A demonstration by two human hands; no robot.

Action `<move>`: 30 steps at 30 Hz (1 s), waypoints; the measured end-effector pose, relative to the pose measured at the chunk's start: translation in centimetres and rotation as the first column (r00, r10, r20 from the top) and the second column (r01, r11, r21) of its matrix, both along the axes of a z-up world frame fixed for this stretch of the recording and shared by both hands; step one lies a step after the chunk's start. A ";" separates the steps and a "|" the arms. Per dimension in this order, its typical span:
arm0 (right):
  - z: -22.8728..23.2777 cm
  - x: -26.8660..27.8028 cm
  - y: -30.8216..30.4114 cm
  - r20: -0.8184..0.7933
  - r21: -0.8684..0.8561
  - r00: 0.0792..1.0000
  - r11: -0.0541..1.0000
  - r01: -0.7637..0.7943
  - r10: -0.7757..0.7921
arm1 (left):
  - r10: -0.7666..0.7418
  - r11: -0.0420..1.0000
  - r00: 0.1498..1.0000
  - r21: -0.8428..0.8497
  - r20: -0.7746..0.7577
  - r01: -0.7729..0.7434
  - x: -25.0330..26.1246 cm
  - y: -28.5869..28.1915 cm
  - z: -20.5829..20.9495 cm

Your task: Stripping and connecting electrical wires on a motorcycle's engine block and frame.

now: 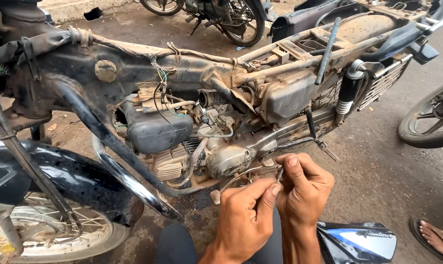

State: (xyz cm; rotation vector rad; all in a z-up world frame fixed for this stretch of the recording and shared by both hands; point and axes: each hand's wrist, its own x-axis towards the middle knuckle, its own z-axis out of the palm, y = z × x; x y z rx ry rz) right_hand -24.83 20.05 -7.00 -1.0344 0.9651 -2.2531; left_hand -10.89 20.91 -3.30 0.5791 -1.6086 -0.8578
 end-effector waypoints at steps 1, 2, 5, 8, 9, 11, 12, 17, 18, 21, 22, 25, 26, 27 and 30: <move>0.6 0.2 0.1 -0.014 0.000 1.000 1.000 0.004 -0.004 | -0.009 1.000 1.000 -0.008 0.008 0.009 0.2 0.0 0.0; 1.1 0.4 0.2 -0.028 0.000 1.000 1.000 0.009 -0.009 | -0.019 1.000 1.000 -0.015 0.017 0.019 0.4 0.0 0.0; 0.8 0.0 -0.5 -0.132 -0.059 0.983 0.991 0.124 -0.131 | -0.071 0.995 0.996 -0.062 0.054 0.075 1.1 0.0 -1.3; 2.2 -7.7 -3.6 -0.087 0.083 0.865 0.861 0.501 -0.495 | -0.071 0.988 0.997 -0.134 0.037 0.075 1.8 0.1 -2.2; 1.8 -10.2 -3.6 -0.085 0.093 0.862 0.857 0.507 -0.500 | -0.078 0.989 0.996 -0.125 0.043 0.083 2.2 0.5 -2.5; 0.5 -14.7 -3.8 -0.199 0.056 0.844 0.854 0.517 -0.497 | 0.031 0.999 0.999 0.015 -0.018 -0.030 3.3 1.3 -3.1; -0.1 -13.8 -2.5 -0.193 0.071 0.851 0.858 0.509 -0.488 | 0.039 0.999 0.999 0.025 -0.005 -0.039 3.9 1.6 -3.0; -5.2 -13.0 -0.6 -0.504 0.415 0.825 0.766 0.490 -0.255 | 0.127 0.992 0.990 -0.001 0.054 -0.127 4.0 0.0 -0.8; -6.5 -12.9 -0.7 -0.506 0.413 0.824 0.768 0.490 -0.254 | 0.129 0.992 0.990 -0.001 0.051 -0.129 3.9 -0.1 -0.8; -9.3 -12.7 -1.3 -0.520 0.544 0.846 0.716 0.437 -0.121 | 0.130 0.989 0.987 0.054 0.091 -0.135 3.4 -0.6 -1.1; -9.7 -12.5 -1.3 -0.521 0.538 0.851 0.749 0.387 -0.065 | 0.125 0.991 0.988 0.039 0.087 -0.128 3.3 -0.5 -1.2; -8.1 -10.2 -0.2 -0.462 0.519 0.886 0.825 0.226 0.048 | 0.097 0.995 0.992 -0.007 0.078 -0.097 3.1 -0.5 -1.8; -6.9 -9.3 0.1 -0.408 0.483 0.907 0.868 0.117 0.104 | 0.077 0.996 0.995 -0.049 0.067 -0.074 2.9 -0.7 -1.9; -4.8 -8.0 1.3 -0.404 0.488 0.909 0.864 0.121 0.101 | 0.071 0.997 0.995 -0.043 0.071 -0.068 2.8 -0.8 -1.9; 1.3 -5.0 4.0 -0.304 0.370 0.911 0.916 -0.156 0.278 | 0.073 0.984 0.991 -0.171 0.110 -0.053 2.7 -1.1 -1.9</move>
